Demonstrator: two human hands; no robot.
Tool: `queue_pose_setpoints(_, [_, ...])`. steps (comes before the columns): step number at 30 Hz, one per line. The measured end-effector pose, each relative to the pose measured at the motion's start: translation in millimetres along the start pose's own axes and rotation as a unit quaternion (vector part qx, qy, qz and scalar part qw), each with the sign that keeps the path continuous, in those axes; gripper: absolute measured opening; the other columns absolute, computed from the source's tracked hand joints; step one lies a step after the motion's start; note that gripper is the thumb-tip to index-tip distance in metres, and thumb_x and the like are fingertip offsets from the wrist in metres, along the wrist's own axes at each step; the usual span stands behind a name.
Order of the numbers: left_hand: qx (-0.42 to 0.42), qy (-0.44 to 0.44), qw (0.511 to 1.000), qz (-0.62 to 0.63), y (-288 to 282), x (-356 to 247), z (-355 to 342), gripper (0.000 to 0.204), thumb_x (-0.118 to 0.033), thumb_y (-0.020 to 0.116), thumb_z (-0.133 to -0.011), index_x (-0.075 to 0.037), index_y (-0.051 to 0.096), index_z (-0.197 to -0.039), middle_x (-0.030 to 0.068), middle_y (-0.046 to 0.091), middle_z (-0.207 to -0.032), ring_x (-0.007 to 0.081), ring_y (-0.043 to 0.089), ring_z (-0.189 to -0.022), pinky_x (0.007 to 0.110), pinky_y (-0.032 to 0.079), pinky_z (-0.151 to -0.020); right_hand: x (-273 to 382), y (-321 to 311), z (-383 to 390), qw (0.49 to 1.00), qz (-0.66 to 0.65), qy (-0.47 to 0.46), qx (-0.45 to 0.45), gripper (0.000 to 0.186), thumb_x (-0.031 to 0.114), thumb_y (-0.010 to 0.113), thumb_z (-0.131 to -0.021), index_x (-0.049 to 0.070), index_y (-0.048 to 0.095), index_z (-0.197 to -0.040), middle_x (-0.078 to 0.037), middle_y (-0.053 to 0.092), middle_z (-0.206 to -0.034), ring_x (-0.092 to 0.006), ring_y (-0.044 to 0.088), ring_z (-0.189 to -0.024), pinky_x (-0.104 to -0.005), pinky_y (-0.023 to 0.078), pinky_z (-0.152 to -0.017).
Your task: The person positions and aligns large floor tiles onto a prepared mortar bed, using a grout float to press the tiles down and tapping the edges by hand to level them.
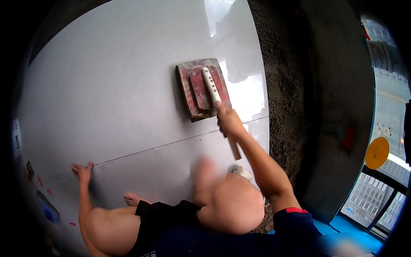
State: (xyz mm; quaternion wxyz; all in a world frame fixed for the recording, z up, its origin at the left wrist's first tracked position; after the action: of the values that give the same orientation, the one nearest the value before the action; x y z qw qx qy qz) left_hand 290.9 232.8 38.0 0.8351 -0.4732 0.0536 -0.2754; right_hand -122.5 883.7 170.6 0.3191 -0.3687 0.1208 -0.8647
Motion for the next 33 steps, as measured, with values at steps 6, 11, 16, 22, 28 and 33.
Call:
queue_pose_setpoints(6, [0.039,-0.016,0.999,-0.010,-2.8,3.6,-3.9,0.127,-0.066,0.068,-0.083,0.017,0.001,-0.152,0.0381,-0.004,-0.160,0.0465,-0.004,-0.152,0.048,0.005,-0.124,131.4,-186.4,72.8,0.979,-0.085,-0.144,-0.121,0.061,0.067,0.043,-0.099,0.009,0.055,-0.083,0.003,0.044,-0.061,-0.0095,0.039,-0.047,-0.0281,0.033,-0.043])
queue_pose_setpoints(11, [0.028,-0.006,1.000,-0.005,-1.0,13.0,3.9,0.130,-0.068,0.069,-0.082,0.017,0.000,-0.152,0.0389,-0.003,-0.160,0.0470,-0.005,-0.152,0.050,0.004,-0.124,143.6,-201.6,104.4,0.860,-0.222,-0.317,-0.333,0.067,0.069,0.032,-0.101,0.006,0.053,-0.089,0.003,0.039,-0.055,-0.0089,0.039,-0.043,-0.0255,0.033,-0.042])
queue_pose_setpoints(16, [0.018,-0.020,1.000,-0.004,-3.3,9.4,1.6,0.129,-0.068,0.068,-0.082,0.016,0.000,-0.152,0.0382,-0.003,-0.160,0.0471,-0.002,-0.152,0.049,0.007,-0.124,-8.3,-13.5,10.9,0.992,0.089,-0.035,-0.079,0.069,0.053,0.040,-0.104,-0.009,0.064,-0.087,-0.035,0.064,-0.083,-0.0503,0.065,-0.085,-0.0532,0.049,-0.080])
queue_pose_setpoints(22, [0.053,-0.040,0.995,-0.071,-3.3,4.3,-8.4,0.131,-0.068,0.068,-0.081,0.017,0.000,-0.151,0.0381,-0.001,-0.160,0.0472,-0.003,-0.152,0.049,0.007,-0.124,50.9,-95.4,36.5,0.995,-0.098,-0.007,0.027,0.059,0.063,0.048,-0.099,0.008,0.053,-0.078,0.002,0.047,-0.063,-0.0109,0.044,-0.051,-0.0302,0.039,-0.045])
queue_pose_setpoints(28, [0.047,-0.030,0.996,-0.066,-4.4,24.2,-14.9,0.130,-0.070,0.067,-0.081,0.018,0.001,-0.151,0.0365,-0.001,-0.161,0.0452,-0.003,-0.153,0.049,0.007,-0.124,171.1,-232.2,139.8,0.864,-0.150,-0.358,-0.320,0.066,0.067,0.025,-0.103,0.010,0.051,-0.085,0.004,0.039,-0.053,-0.0076,0.036,-0.041,-0.0264,0.032,-0.040])
queue_pose_setpoints(33, [0.068,-0.027,0.995,-0.061,-14.9,25.7,-10.1,0.128,-0.070,0.064,-0.083,0.018,0.001,-0.151,0.0358,-0.001,-0.162,0.0448,-0.002,-0.153,0.047,0.007,-0.125,1.7,-77.5,28.7,0.972,0.023,-0.054,-0.228,0.065,0.050,0.034,-0.106,-0.004,0.062,-0.084,-0.021,0.061,-0.067,-0.0319,0.064,-0.062,-0.0430,0.052,-0.057])
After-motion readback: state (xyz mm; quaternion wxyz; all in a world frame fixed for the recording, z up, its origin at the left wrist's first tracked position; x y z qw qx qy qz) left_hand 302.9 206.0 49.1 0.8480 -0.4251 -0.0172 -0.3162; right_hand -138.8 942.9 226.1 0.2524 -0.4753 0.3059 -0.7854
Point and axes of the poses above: each hand's wrist, its own z-axis away from the middle knuckle, its own y-axis out of the palm, x = y × z, the point moved 9 cm from there along -z, towards the middle knuckle
